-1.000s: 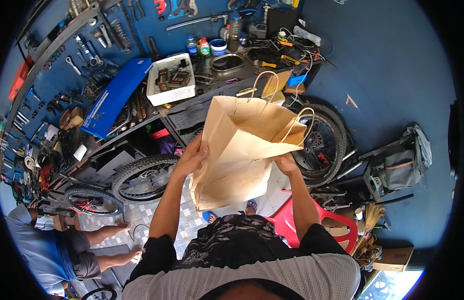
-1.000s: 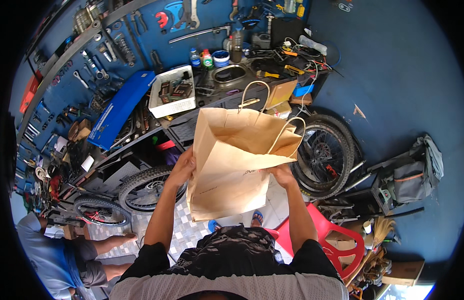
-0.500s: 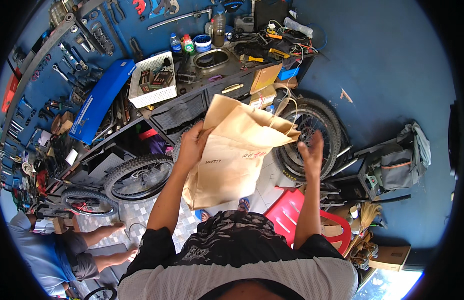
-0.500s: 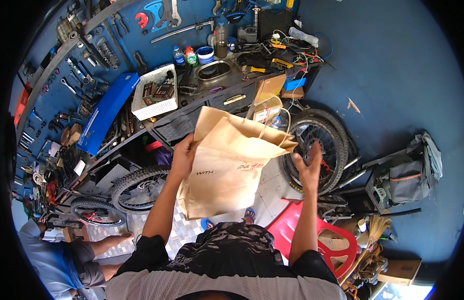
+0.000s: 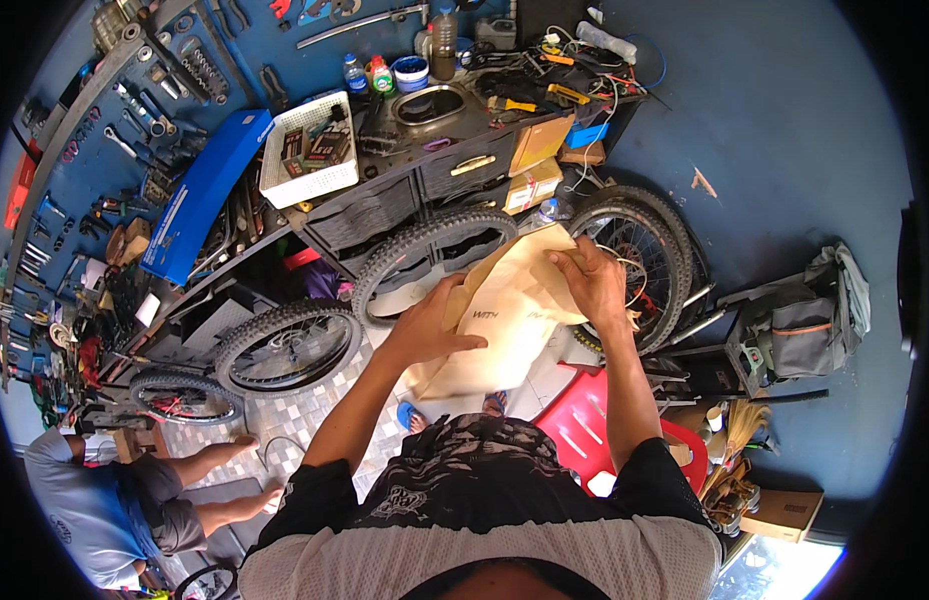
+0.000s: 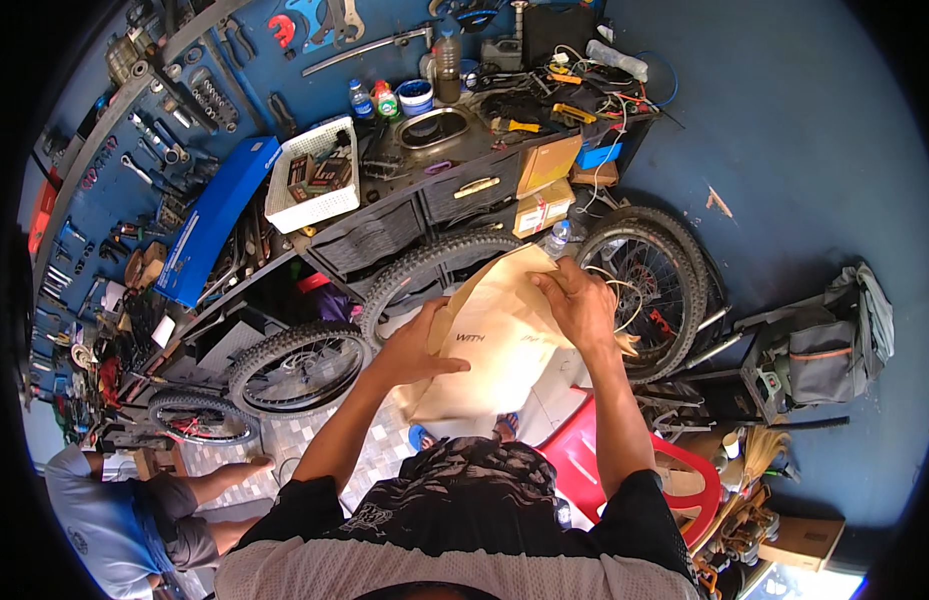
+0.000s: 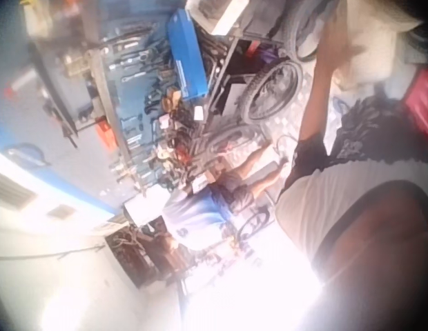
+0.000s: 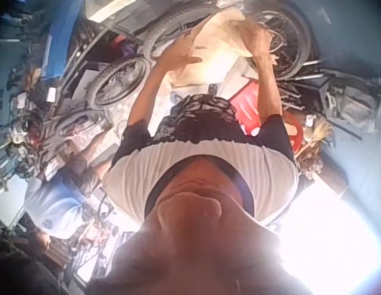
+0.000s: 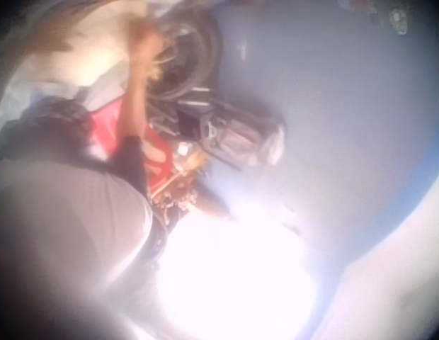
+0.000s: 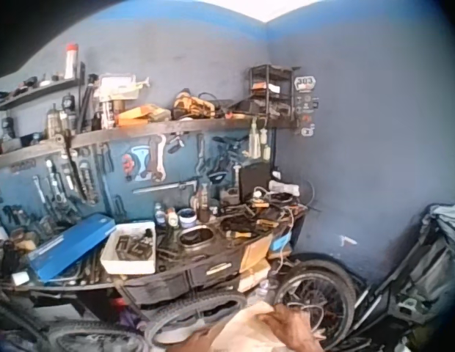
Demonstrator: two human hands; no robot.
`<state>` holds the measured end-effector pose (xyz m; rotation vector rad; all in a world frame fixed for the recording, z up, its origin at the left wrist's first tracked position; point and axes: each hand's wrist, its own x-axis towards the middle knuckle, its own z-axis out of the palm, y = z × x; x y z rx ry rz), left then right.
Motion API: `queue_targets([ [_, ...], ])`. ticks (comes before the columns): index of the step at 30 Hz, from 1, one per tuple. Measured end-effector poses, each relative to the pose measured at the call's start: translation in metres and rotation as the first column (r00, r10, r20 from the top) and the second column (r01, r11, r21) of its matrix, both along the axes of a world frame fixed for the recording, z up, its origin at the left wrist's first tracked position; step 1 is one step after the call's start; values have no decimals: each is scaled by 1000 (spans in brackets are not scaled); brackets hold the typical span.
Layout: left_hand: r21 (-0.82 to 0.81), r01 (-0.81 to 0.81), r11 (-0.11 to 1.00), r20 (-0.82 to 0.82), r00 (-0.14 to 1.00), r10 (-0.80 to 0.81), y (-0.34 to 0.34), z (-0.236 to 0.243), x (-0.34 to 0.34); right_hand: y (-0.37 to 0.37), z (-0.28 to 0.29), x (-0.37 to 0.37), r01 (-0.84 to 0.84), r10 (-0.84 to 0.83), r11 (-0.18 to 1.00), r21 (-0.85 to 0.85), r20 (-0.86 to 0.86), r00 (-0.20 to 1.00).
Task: The person unpacks a new bicycle tire and inner tube from a paper bag, inflates the tube with a hand pump, and then seats the tire onto a bicycle rim. The person works in a bicycle repair shop with tools and parts visible on the walls and workbench.
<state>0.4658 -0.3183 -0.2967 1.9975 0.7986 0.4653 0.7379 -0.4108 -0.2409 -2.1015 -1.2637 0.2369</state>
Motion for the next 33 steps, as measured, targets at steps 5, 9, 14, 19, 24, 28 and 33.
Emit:
queue_targets([
  [5,-153,-199,968,-192,967,168,15,-63,-5,2,-13,-14,-448,329,856,256,398,856],
  [9,-690,-105,717,305,855,419,38,-76,-6,-22,-32,-33,-590,491,804,78,471,732],
  [14,-904,-99,416,228,711,665,51,-86,-1,-56,-55,-63,-616,621,784,-78,114,776],
  [19,-995,-42,86,23,772,635,35,-114,18,-51,-82,-54,-405,428,904,-138,299,853],
  [24,-957,171,234,254,885,390,28,-77,10,-40,-109,4,-88,106,994,62,-420,901],
  [28,-487,-17,873,-57,998,-13,20,-41,36,-47,-111,51,75,123,980,187,-850,513],
  [33,-610,192,769,240,969,-52,-6,-21,85,-45,-116,75,166,167,964,208,-959,229],
])
